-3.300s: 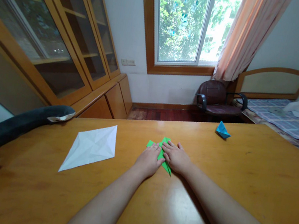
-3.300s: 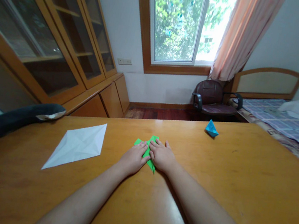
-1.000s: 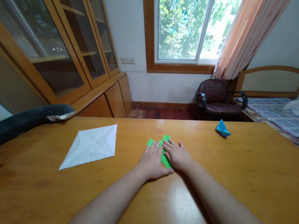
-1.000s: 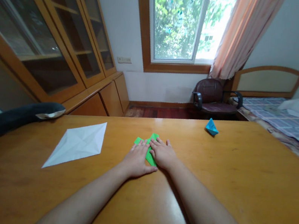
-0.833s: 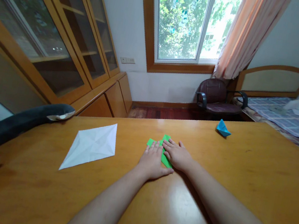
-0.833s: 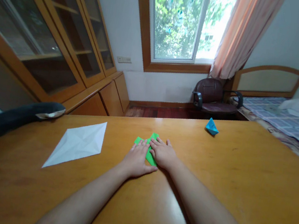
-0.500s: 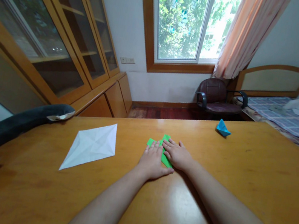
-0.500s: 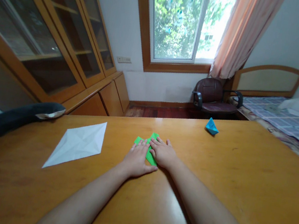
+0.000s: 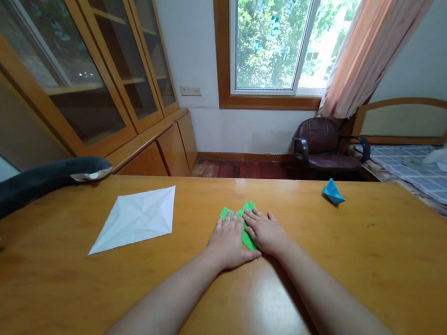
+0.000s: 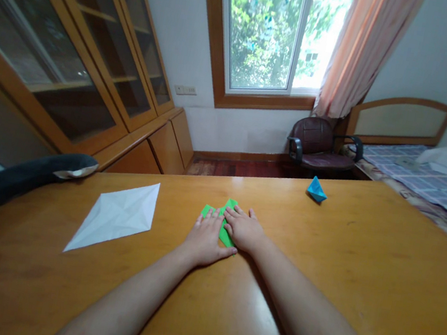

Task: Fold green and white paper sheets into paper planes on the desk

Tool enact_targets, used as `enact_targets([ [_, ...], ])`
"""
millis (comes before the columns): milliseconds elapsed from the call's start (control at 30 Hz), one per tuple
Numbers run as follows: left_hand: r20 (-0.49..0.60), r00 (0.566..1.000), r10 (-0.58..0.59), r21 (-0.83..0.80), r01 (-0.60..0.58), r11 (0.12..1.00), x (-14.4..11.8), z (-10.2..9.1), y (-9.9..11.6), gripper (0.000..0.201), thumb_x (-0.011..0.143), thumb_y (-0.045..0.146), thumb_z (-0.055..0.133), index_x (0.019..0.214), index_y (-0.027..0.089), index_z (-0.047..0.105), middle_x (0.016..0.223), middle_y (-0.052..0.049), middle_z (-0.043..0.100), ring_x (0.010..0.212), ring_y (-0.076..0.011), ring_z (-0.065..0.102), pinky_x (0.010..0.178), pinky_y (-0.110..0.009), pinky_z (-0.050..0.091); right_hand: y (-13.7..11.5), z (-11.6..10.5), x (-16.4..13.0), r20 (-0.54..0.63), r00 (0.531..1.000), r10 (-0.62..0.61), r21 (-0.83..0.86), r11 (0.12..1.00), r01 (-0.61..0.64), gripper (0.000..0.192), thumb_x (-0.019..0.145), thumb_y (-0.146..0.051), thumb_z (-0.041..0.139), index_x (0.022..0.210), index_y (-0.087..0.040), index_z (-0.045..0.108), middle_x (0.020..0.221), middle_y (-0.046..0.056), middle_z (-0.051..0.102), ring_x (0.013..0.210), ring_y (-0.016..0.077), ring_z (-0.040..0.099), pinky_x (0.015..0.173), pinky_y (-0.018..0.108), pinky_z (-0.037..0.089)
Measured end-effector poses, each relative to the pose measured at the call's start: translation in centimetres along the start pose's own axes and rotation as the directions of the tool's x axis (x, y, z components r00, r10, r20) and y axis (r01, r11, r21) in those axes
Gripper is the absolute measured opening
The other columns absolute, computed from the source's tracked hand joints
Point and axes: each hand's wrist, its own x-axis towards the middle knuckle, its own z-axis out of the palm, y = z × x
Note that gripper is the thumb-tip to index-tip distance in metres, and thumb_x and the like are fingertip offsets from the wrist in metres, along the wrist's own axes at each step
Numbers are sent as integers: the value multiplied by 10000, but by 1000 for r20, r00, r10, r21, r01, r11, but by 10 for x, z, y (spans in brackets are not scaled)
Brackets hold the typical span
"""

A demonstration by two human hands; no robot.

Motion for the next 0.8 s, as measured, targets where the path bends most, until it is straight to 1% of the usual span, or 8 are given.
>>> enact_targets([
  [200,12,1000,-7,-2,7,1000,0,0,0,1120,677,830,435,1514,119,210,1586,-153,182,1468,-357,68,1182,-525,104,0,-2,-1,7,1000,-10,19,1000,10,520,965,-369,329,1474,-267,352,1552,71,309,1447,282,201,1094,668,129],
  [300,8,1000,-9,-8,9,1000,0,0,-1,1143,667,844,428,1515,113,202,1588,-156,175,1466,-362,72,1181,-532,112,3,-3,-2,-1,999,-32,34,999,32,543,936,-281,328,1477,-246,350,1549,64,313,1446,275,207,1097,660,145],
  [433,1,1000,-6,-9,6,1000,0,2,-2,1141,667,847,418,1518,120,193,1594,-146,153,1467,-364,61,1182,-535,107,7,-3,0,-3,999,-39,53,998,39,633,856,-179,367,1484,-253,334,1548,53,317,1445,263,215,1106,643,150],
  [567,1,1000,-8,-13,8,1000,1,4,-3,1141,665,843,422,1516,116,197,1594,-150,152,1467,-365,60,1186,-523,105,8,-2,0,9,999,-41,49,998,40,607,879,-203,355,1483,-262,337,1546,59,319,1438,270,235,1101,644,159],
  [800,17,1000,-6,-22,7,1000,1,3,-3,1139,677,828,438,1517,102,182,1594,-152,145,1470,-351,49,1190,-504,119,1,-2,-1,2,1000,-12,19,1000,12,569,919,-249,334,1488,-248,328,1552,72,301,1445,270,215,1109,637,146],
])
